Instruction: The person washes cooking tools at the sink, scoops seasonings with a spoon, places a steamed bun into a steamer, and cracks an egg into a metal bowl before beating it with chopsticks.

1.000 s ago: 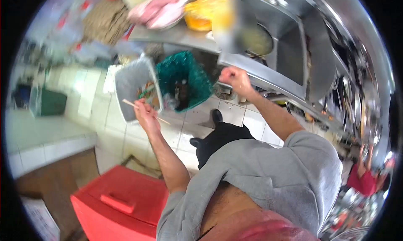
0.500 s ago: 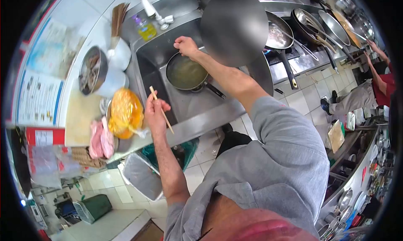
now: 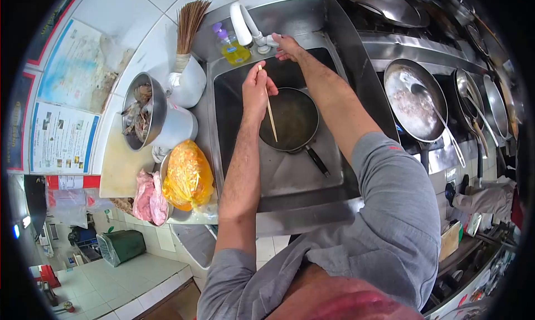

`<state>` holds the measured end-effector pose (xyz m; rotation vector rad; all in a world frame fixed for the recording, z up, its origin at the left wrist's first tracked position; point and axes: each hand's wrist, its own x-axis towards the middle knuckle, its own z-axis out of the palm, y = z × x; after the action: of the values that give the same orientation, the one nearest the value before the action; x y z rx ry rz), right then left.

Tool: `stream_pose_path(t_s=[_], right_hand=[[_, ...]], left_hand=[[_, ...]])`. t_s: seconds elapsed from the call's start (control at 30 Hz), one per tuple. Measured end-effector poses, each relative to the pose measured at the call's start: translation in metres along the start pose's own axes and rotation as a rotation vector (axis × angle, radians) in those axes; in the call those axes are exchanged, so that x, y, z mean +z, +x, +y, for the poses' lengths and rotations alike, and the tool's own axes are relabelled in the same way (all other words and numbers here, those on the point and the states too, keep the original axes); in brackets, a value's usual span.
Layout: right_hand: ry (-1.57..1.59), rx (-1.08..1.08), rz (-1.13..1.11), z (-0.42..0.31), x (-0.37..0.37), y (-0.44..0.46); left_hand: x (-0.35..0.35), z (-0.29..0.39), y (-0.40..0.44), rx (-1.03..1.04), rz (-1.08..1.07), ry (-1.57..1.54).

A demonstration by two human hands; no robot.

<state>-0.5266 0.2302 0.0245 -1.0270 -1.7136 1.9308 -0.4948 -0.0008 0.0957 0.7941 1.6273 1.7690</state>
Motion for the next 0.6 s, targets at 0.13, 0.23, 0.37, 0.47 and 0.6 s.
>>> stream_pose_path(t_s=[0.13,0.23,0.37,0.47,0.6], right_hand=[[0.103,-0.096,-0.095,0.008,0.003,0.029],[0.067,-0.215,-0.081,0.012,-0.003,0.019],[0.126,-0.318,-0.027,0.023,0.001,0.025],[0.026,-0.358,0.030,0.029,0.004,0.035],[-0.179,-0.469,0.180,0.038,0.010,0.045]], left_hand=[[0.002,-0.005,0.044,-0.020,0.029,-0.109],[0.004,-0.013,0.055,-0.071,0.016,-0.180],[0.006,-0.025,0.061,-0.024,0.068,-0.170],[0.006,-0.023,0.057,0.009,0.107,-0.147],[-0.004,-0.019,0.046,-0.022,0.073,0.017]])
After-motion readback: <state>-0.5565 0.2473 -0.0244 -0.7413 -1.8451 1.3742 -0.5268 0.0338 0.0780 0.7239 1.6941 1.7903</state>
